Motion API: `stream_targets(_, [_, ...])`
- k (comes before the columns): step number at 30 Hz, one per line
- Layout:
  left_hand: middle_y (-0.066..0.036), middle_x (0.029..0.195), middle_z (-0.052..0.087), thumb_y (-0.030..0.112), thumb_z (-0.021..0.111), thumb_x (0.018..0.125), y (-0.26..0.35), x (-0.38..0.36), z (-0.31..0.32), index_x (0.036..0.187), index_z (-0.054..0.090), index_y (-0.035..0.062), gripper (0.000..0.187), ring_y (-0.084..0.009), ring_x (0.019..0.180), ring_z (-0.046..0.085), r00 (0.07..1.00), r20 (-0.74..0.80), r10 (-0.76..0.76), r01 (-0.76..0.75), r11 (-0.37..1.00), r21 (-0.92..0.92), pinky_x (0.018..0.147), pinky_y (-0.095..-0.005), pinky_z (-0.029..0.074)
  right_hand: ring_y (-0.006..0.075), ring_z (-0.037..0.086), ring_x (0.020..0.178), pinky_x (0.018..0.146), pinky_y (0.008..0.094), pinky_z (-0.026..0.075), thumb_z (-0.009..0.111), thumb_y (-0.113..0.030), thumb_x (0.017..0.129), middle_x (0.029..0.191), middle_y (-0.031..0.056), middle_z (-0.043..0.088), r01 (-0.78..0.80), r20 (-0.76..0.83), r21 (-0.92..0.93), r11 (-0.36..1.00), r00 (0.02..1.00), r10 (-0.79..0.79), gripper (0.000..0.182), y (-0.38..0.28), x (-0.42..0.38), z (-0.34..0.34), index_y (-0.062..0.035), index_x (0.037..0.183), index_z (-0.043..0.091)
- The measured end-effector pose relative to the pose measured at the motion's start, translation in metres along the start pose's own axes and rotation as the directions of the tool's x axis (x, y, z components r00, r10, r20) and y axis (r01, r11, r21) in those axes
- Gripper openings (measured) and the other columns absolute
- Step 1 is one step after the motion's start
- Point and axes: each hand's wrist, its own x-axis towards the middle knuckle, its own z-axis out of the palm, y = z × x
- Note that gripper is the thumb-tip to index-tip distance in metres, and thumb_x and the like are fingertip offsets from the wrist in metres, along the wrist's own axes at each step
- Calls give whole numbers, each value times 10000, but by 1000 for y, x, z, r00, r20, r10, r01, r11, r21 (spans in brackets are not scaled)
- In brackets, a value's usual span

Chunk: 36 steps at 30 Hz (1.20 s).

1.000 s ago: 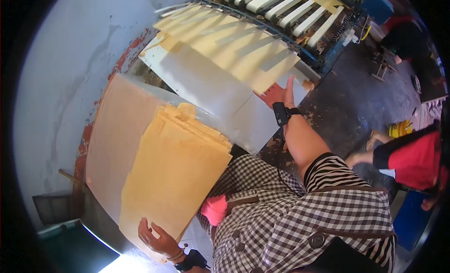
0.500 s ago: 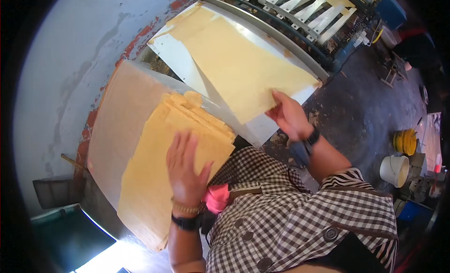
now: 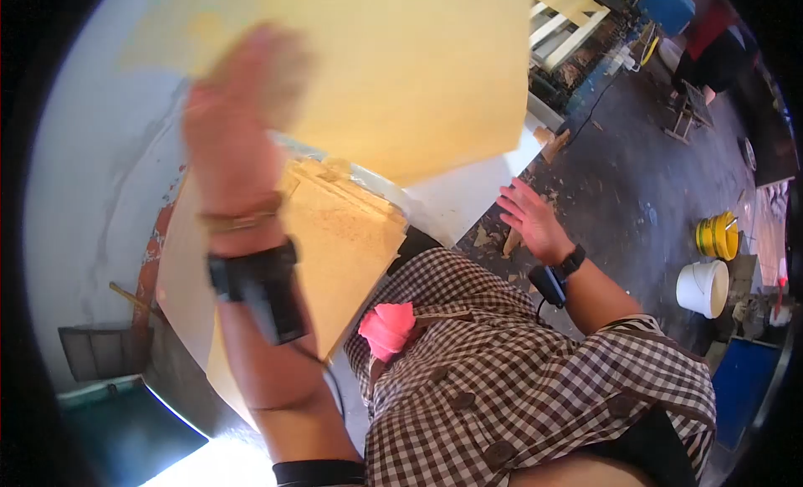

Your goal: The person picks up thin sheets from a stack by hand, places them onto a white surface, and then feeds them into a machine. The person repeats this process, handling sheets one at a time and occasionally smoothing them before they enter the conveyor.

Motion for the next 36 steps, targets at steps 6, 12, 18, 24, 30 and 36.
stream_targets(6, [-79, 1133, 673, 144, 642, 944, -25, -5, -114, 1192, 611, 26, 277, -205, 1063, 636, 767, -330, -550, 245, 727, -641, 933, -317, 526, 268, 459, 1320, 1082, 401, 372, 572, -395, 976, 1482, 143, 423, -43, -81, 138, 990, 995, 54, 683, 21, 58, -47, -35, 1488, 296])
stream_targets(12, [-87, 1129, 680, 214, 698, 908, -74, -128, -215, 1171, 618, 38, 326, -213, 993, 656, 401, -604, -689, 303, 722, -622, 859, -367, 562, 205, 627, 1119, 992, 359, 493, 607, -192, 960, 1244, 104, 631, 138, 236, 98, 985, 959, -158, 416, -59, 63, 29, 19, 1308, 519])
stream_targets(18, [-94, 933, 697, 252, 703, 890, -118, -215, -253, 1097, 657, 32, 306, -185, 748, 678, 373, -680, -632, 525, 747, -407, 541, -280, 551, 168, 669, 959, 852, 320, 530, 712, -198, 878, 1074, 89, 692, 63, 148, -415, 907, 989, -1, 445, -52, 95, 58, 63, 1217, 588])
stream_targets(24, [-53, 720, 657, 274, 742, 844, -110, -220, -254, 966, 696, -2, 305, -114, 492, 556, 463, -642, -611, 824, 564, 58, 363, -235, 357, 166, 682, 901, 780, 304, 550, 768, -168, 816, 1068, 127, 701, 200, -36, -656, 728, 955, -295, 586, -6, 84, 69, 65, 1303, 538])
stream_targets(30, [-95, 816, 691, 286, 756, 847, -120, -230, -251, 969, 693, -29, 343, -148, 563, 608, 583, -714, -388, 723, 649, 237, 382, -242, 399, 203, 694, 883, 754, 333, 560, 793, -221, 795, 1059, 171, 701, 215, -34, -693, 688, 944, -329, 720, 4, 96, 56, 43, 1381, 468])
stream_targets(36, [-69, 971, 676, 227, 753, 783, -198, -259, -281, 1348, 531, 169, 610, -198, 912, 634, 925, -253, -283, 126, -400, 908, 722, -355, 522, 232, 680, 818, 738, 359, 545, 756, -317, 811, 943, 91, 701, 204, -141, -815, 542, 837, -528, 598, -53, 93, -18, -51, 1310, 562])
